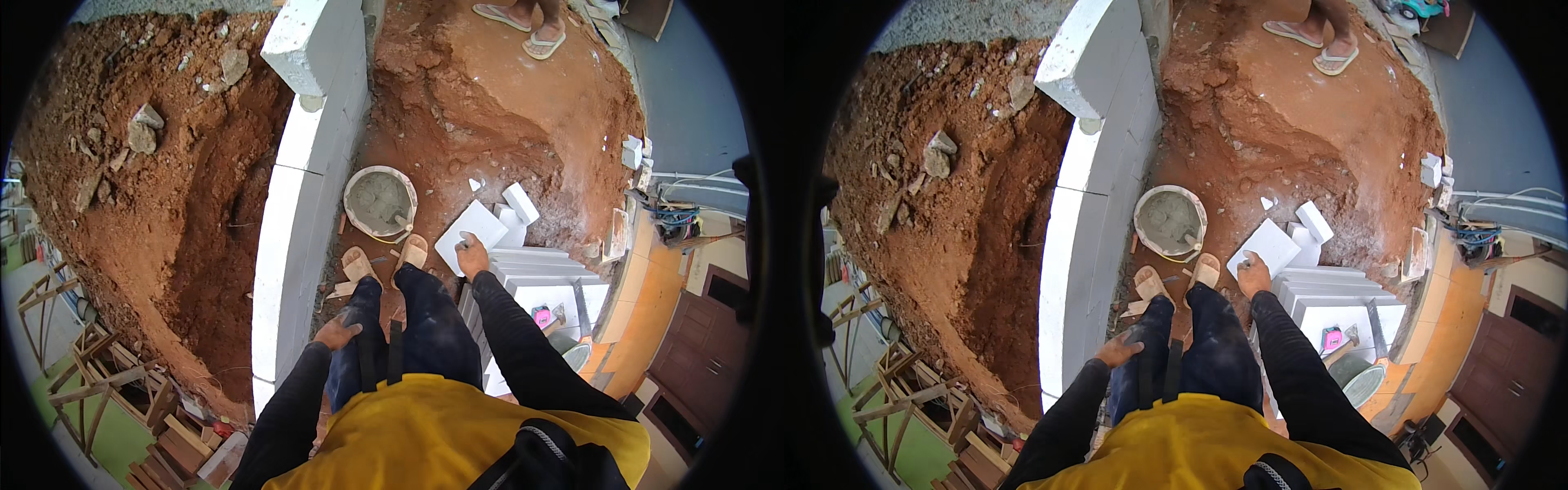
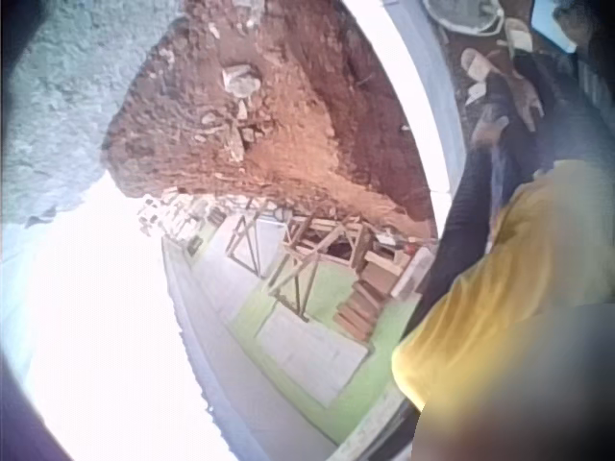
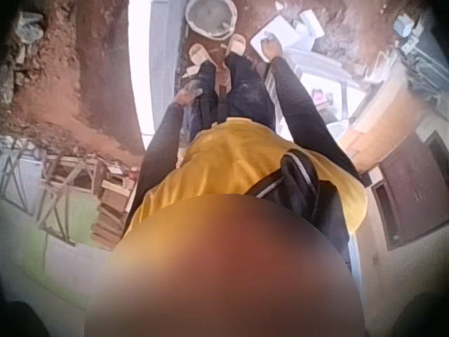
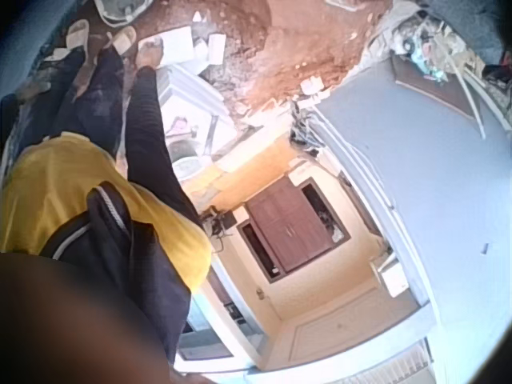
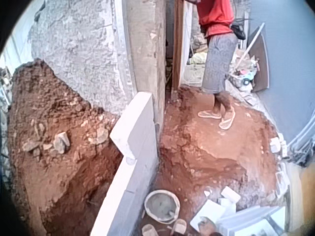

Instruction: The person installs white rectangular curb stones along a curved trench. They apply mortar with a trowel, place each stone, and tap it into position with a hammer. The person repeats this process to extend the curb line.

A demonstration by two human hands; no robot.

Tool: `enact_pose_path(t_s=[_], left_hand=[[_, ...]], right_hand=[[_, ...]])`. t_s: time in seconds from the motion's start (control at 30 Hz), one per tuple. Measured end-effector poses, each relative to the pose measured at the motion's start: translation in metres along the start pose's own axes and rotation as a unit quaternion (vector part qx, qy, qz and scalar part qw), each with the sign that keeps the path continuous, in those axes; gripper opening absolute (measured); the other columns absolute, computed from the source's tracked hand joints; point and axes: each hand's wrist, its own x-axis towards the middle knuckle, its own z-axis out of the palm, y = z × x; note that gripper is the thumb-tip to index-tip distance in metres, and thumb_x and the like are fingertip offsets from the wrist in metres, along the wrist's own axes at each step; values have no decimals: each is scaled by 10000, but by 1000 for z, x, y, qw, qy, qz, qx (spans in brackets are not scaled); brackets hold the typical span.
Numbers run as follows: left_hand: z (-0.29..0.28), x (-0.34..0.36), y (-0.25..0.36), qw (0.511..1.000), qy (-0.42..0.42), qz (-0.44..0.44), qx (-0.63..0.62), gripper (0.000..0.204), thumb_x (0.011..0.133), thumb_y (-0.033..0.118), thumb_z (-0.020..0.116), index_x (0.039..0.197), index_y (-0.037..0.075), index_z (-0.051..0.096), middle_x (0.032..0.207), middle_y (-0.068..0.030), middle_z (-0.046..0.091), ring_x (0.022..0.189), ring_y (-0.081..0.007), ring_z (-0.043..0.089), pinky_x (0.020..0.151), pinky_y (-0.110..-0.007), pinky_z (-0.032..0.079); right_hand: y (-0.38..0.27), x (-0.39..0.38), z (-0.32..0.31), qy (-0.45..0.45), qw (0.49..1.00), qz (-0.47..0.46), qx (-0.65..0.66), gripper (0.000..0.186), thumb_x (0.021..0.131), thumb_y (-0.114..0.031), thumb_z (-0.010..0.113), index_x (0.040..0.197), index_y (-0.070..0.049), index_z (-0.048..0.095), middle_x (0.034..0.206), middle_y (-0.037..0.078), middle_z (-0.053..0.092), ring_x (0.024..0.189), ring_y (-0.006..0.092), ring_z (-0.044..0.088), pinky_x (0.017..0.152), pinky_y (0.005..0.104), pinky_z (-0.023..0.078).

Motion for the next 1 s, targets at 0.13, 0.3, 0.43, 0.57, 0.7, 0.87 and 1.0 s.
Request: enact_pose_path(t_s=[0.13, 0.3, 0.43, 0.57, 0.7, 0.87, 1.0], left_hand=[[82, 66, -31, 992, -50, -117, 15, 1208, 846, 640, 790, 1724, 77, 181, 1762, -296, 166, 1594, -493, 275, 1279, -532, 315], [120, 109, -65, 999, 6, -54, -6, 1154, 900, 610, 762, 1721, 65, 161, 1751, -306, 172, 1589, -536, 236, 1292, -562, 269], [100, 184, -77, 990, 126, 5, -65, 972, 976, 515, 717, 1684, 14, 277, 1712, -307, 293, 1580, -506, 275, 1297, -549, 255], [38, 352, -35, 879, 313, 152, -327, 894, 1027, 414, 658, 1665, -72, 262, 1708, -292, 321, 1605, -389, 289, 1288, -419, 260], [-21, 475, 9, 840, 236, 47, -486, 770, 972, 291, 751, 1554, -89, 420, 1539, -256, 527, 1391, -337, 549, 1149, -420, 439], [-16, 480, 38, 879, 138, 119, -441, 511, 893, 130, 781, 1354, 50, 576, 1248, -111, 716, 1131, -242, 717, 906, -388, 599], [9, 449, 109, 883, 271, 168, -345, 370, 827, 80, 675, 1168, -60, 698, 1023, -172, 777, 942, -240, 744, 858, -373, 569]], right_hand=[[-33, 94, 108, -131, 978, -109, -118, 391, 969, -260, 602, 1292, -80, 728, 1204, 243, 753, 1149, 410, 711, 1018, 476, 551], [-18, 191, 249, -307, 836, -179, -417, 438, 995, -350, 613, 1187, 13, 765, 1225, 261, 750, 1167, 388, 722, 1010, 449, 560], [2, 216, 317, -256, 797, -202, -508, 368, 996, -301, 612, 1148, -25, 803, 1217, 167, 788, 1142, 346, 750, 985, 429, 580], [2, 242, 311, -348, 773, -149, -509, 301, 933, -207, 690, 1177, -82, 816, 1252, 126, 785, 1159, 324, 753, 983, 433, 586], [1, 249, 258, -408, 706, -153, -558, 373, 892, -190, 726, 1227, -33, 772, 1227, 175, 783, 1123, 344, 765, 942, 462, 599], [9, 221, 170, -262, 795, -265, -478, 449, 1004, -242, 537, 1269, 112, 614, 1108, 327, 737, 940, 446, 760, 755, 512, 609], [-20, 186, 113, -202, 835, -250, -447, 383, 1003, -163, 531, 1290, 67, 636, 1066, 268, 751, 1023, 428, 745, 870, 513, 597]])
